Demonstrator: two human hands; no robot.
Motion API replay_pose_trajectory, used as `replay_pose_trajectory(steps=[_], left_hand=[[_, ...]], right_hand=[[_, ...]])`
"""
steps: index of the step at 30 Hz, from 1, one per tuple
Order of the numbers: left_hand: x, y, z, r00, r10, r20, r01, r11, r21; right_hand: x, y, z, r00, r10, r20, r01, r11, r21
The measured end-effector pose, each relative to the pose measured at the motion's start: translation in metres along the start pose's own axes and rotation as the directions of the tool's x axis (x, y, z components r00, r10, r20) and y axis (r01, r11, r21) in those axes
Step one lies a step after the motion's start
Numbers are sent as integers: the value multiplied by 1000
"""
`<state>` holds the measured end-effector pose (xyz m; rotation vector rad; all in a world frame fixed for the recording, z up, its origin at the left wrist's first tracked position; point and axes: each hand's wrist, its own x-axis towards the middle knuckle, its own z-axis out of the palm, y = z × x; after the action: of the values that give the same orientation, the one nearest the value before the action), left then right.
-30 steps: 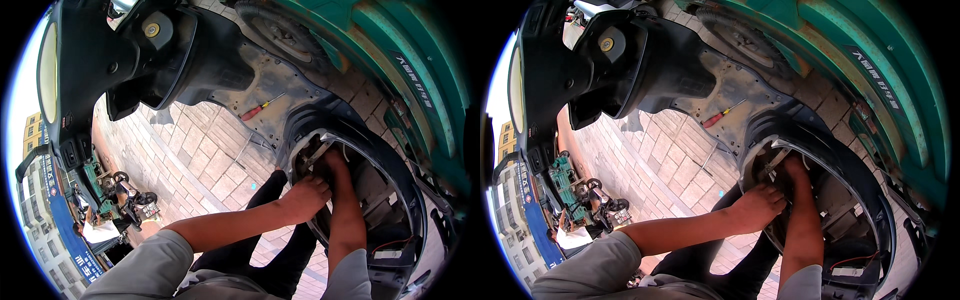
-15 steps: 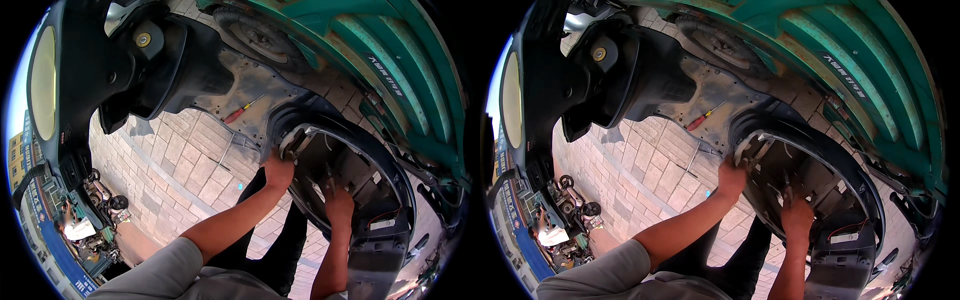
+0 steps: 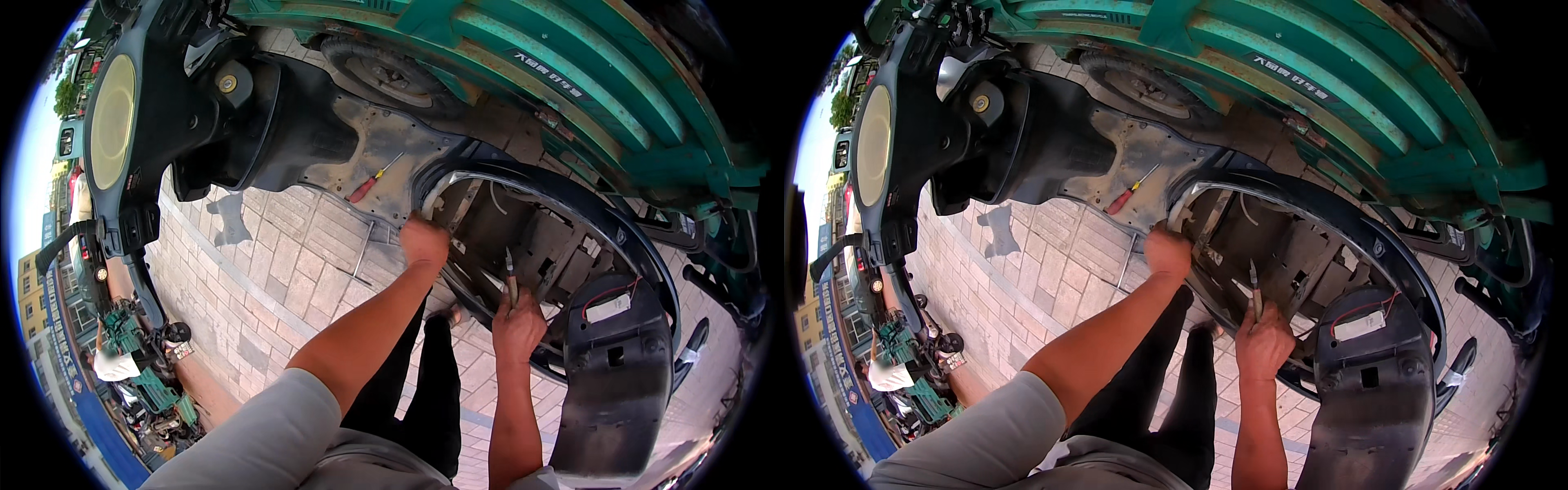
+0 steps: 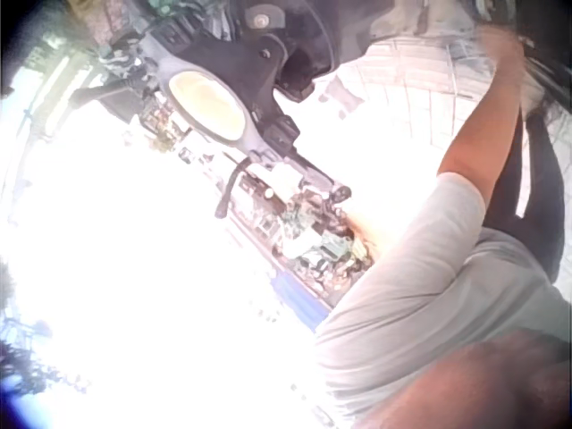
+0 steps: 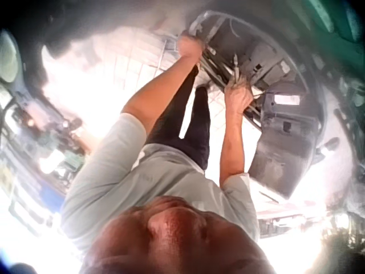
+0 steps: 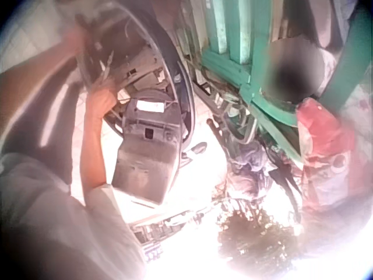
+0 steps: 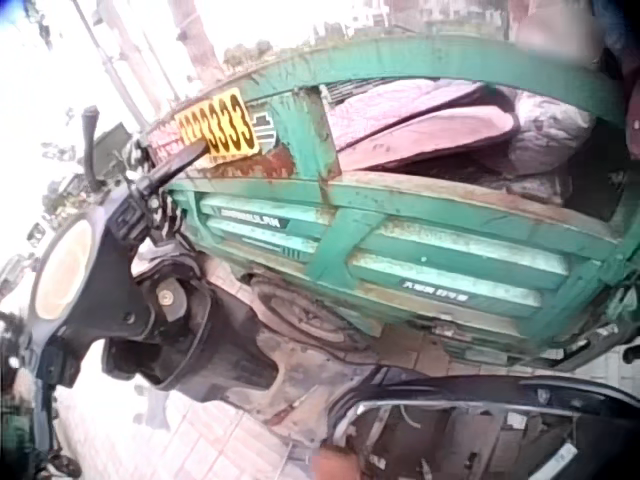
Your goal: The person uses a screwdriver and pliers to remove plastic body panels and work on the internal frame and wiring of an electric scooter.
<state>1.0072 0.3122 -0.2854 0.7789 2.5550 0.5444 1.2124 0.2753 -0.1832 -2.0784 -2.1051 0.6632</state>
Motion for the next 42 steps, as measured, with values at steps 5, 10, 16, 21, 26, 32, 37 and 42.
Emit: replay_pose_trajectory(steps=[5,10,16,21,26,32,37,42], left_hand=[[4,-1,4,1000,-22,19,21,999,35],[16,-25,27,999,14,33,-17,996,86],[13,-26,24,999,19,51,-18,1000,-26],[10,-25,20,999,-34,9,34,999,-39],[12,-21,27,1000,-3,25,1,995,96],[1,1,3,995,-90,33,89,995,37],[0,2,3,986,-157,59,160,986,-40],[-3,9,-5,981,-190,30,193,971,-138]], right_hand=[[2,0,3,994,92,-65,-93,996,-14],[-1,4,5,988,61,-138,-62,998,2],[-2,7,9,977,37,-210,-35,999,14],[0,-1,5,985,109,-130,-110,994,3],[6,-5,1,983,163,-82,-166,986,-29],[5,-11,8,989,114,-90,-124,986,-110],[7,-16,10,995,77,-63,-87,981,-171],[9,-21,13,993,105,-50,-114,969,-219]])
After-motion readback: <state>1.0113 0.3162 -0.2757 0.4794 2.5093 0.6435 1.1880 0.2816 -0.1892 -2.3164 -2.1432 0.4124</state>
